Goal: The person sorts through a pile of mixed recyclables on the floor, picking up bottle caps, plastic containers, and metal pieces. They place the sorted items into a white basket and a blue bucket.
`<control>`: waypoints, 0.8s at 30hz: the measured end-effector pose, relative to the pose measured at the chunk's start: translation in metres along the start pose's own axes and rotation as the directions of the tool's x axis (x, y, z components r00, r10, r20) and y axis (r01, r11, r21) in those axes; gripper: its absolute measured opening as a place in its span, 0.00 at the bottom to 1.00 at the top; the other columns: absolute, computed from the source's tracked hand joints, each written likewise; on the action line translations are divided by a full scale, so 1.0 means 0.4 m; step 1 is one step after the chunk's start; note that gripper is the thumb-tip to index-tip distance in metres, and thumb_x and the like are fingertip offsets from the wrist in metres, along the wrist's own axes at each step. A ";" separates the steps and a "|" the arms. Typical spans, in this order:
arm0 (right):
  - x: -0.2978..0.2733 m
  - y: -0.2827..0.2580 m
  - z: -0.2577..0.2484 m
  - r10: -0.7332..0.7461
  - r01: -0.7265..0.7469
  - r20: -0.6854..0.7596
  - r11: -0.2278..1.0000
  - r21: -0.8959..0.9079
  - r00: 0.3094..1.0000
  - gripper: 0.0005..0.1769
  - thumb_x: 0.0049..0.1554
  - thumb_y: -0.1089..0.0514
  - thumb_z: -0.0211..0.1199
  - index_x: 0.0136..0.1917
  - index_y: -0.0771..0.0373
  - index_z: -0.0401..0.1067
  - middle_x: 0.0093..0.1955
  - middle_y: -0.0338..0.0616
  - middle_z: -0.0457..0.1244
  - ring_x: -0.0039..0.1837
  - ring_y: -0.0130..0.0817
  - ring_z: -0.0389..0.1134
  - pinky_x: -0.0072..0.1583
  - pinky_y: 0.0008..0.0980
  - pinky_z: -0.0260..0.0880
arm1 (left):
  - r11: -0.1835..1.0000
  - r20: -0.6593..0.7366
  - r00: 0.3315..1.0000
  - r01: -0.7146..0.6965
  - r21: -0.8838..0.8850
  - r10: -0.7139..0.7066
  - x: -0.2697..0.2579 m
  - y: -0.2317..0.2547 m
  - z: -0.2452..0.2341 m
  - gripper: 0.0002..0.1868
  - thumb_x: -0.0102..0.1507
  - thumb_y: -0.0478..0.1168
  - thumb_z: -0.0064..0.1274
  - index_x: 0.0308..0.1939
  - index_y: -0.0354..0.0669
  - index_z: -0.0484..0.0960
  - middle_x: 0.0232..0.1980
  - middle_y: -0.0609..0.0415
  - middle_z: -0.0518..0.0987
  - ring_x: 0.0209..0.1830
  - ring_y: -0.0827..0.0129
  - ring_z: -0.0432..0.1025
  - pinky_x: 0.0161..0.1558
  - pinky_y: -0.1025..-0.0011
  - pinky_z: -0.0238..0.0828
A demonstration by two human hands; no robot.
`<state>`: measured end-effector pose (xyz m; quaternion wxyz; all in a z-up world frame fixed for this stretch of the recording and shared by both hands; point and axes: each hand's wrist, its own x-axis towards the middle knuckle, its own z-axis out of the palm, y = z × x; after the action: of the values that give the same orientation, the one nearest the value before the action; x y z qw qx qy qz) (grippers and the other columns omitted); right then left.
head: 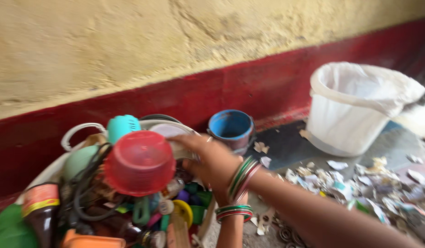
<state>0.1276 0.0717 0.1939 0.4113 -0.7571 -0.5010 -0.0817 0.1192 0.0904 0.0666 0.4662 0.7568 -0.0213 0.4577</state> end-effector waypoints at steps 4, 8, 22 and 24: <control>-0.095 0.238 -0.220 0.301 -0.300 0.002 0.949 0.093 0.954 0.22 0.60 0.59 0.62 0.68 0.54 0.73 0.64 0.41 0.70 0.63 0.35 0.74 0.64 0.33 0.74 | 0.918 0.235 0.908 0.380 -0.111 -0.347 -0.034 -0.025 0.025 0.19 0.65 0.43 0.53 0.58 0.40 0.76 0.56 0.48 0.81 0.48 0.62 0.82 0.50 0.67 0.79; -0.254 0.448 -0.272 0.573 -0.574 -0.028 0.818 -0.049 0.819 0.26 0.55 0.53 0.66 0.67 0.53 0.72 0.63 0.39 0.70 0.63 0.35 0.73 0.65 0.36 0.73 | 0.903 0.364 0.834 0.426 0.054 -0.415 -0.104 -0.105 0.095 0.17 0.64 0.42 0.57 0.55 0.41 0.79 0.53 0.47 0.82 0.49 0.61 0.81 0.48 0.67 0.79; -0.445 0.734 0.013 0.726 -0.424 0.469 0.680 -0.598 0.503 0.53 0.36 0.45 0.81 0.72 0.31 0.60 0.81 0.41 0.45 0.80 0.51 0.47 0.71 0.56 0.58 | 0.581 0.411 0.554 0.169 0.796 -0.724 -0.174 -0.462 0.250 0.49 0.54 0.59 0.69 0.76 0.67 0.63 0.84 0.54 0.44 0.80 0.41 0.37 0.76 0.50 0.37; -0.481 0.772 0.019 0.595 -0.445 0.322 0.784 -0.432 0.736 0.30 0.46 0.57 0.73 0.62 0.40 0.79 0.73 0.39 0.64 0.70 0.50 0.65 0.68 0.43 0.68 | 0.721 0.366 0.715 0.275 0.636 -0.596 -0.221 -0.445 0.281 0.34 0.58 0.51 0.65 0.67 0.55 0.73 0.78 0.50 0.60 0.74 0.47 0.57 0.68 0.55 0.56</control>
<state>0.2871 -0.1053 -0.0809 0.1614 -0.9228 -0.3245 0.1305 0.2253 0.0746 -0.1349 0.3059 0.9346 0.1632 0.0788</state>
